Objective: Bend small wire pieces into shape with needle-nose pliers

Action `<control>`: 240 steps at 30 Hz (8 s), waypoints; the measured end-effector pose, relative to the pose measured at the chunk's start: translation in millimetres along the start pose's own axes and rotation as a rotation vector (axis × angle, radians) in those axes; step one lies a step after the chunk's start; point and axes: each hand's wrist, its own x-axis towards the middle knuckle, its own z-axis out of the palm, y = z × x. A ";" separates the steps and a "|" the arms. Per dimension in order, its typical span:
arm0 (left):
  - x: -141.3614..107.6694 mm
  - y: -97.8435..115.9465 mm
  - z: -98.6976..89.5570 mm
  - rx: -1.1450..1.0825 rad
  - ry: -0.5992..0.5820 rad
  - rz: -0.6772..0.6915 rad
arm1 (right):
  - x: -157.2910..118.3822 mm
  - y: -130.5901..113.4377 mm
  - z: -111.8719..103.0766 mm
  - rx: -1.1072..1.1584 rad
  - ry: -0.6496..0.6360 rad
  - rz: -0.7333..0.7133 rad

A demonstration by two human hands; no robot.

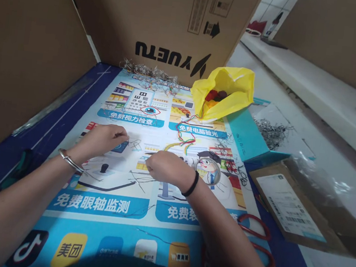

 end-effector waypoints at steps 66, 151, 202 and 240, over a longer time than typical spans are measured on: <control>-58.0 72.8 11.6 0.038 -0.291 0.327 | -5.8 -25.6 3.4 -0.158 -0.085 0.110; 2.5 46.5 -14.9 -0.916 0.118 0.013 | 38.8 9.2 -21.3 1.122 0.590 0.195; 2.7 43.7 7.9 -0.885 0.342 -0.063 | 54.2 -13.9 11.0 1.045 0.845 0.254; -3.4 48.5 10.5 -1.062 0.110 -0.011 | -21.4 20.9 4.5 0.214 0.654 0.222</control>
